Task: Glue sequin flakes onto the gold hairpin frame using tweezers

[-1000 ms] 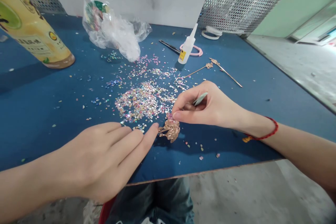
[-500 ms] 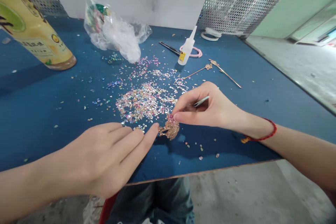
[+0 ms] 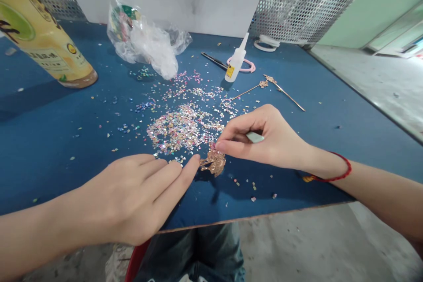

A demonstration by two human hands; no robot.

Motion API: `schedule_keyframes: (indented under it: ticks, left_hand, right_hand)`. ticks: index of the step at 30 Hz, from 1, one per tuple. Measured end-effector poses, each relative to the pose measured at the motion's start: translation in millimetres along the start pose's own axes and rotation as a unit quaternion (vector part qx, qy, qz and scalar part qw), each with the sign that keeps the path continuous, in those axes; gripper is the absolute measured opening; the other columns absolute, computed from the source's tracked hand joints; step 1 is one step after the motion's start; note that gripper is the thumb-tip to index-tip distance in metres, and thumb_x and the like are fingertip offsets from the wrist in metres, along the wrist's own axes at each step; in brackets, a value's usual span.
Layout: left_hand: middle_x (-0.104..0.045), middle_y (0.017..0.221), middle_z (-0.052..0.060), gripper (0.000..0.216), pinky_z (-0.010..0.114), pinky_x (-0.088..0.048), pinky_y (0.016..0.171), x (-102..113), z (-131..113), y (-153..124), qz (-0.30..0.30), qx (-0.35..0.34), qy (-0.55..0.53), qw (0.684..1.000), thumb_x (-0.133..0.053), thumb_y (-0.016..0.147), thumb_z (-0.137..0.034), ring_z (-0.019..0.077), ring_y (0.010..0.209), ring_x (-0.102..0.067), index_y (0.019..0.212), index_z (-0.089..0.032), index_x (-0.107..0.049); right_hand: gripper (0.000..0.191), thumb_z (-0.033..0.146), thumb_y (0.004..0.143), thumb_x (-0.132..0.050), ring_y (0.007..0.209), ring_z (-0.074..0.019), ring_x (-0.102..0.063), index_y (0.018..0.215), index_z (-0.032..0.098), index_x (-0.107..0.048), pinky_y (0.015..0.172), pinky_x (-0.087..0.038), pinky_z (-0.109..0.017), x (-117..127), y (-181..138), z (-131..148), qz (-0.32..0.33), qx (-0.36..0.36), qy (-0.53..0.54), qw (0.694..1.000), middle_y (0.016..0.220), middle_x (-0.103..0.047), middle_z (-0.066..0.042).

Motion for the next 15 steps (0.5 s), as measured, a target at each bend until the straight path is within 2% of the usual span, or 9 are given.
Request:
schedule_keyframes:
  ticks: [3, 6, 15]
  left_hand:
    - [-0.069, 0.07, 0.003, 0.034, 0.033, -0.048, 0.045, 0.8, 0.5, -0.3, -0.008, 0.006, -0.005, 1.0, -0.032, 0.095, -0.006, 0.0183, 0.052, -0.062, 0.121, 0.001, -0.053]
    - [-0.068, 0.069, 0.002, 0.034, 0.033, -0.049, 0.047, 0.3, 1.7, 0.4, -0.011, 0.014, -0.006, 1.0, -0.031, 0.096, -0.006, 0.0172, 0.05, -0.06, 0.12, 0.0, -0.054]
    - [-0.066, 0.066, 0.0, 0.034, 0.032, -0.043, 0.045, 0.4, 1.6, 3.2, -0.005, 0.012, -0.01, 1.0, -0.029, 0.096, -0.006, 0.0165, 0.049, -0.057, 0.121, 0.0, -0.053]
  right_hand:
    - [0.025, 0.032, 0.085, -0.07, 0.046, -0.0046, -0.037, 0.071, 0.012, -0.076, 0.042, -0.027, -0.022, 2.6, -0.8, -7.4, 0.012, -0.042, 0.044, 0.998, 0.051, -0.057, 0.002]
    - [0.029, 0.038, 0.085, -0.069, 0.047, -0.0053, -0.038, 0.075, 0.012, -0.078, 0.042, -0.026, -0.022, 4.3, -1.3, -9.7, 0.014, -0.053, 0.052, 0.997, 0.051, -0.054, 0.001]
    - [0.009, 0.019, 0.075, -0.076, 0.045, -0.0036, -0.032, 0.072, 0.01, -0.076, 0.039, -0.024, -0.02, 1.1, 0.0, -7.6, 0.011, -0.034, 0.041, 0.999, 0.047, -0.049, 0.005]
Point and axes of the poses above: each hand's wrist, its own y-axis towards the middle knuckle, its own x-axis out of the back of the hand, z = x × y, the point moved 3 cm from there along y, towards the middle knuckle
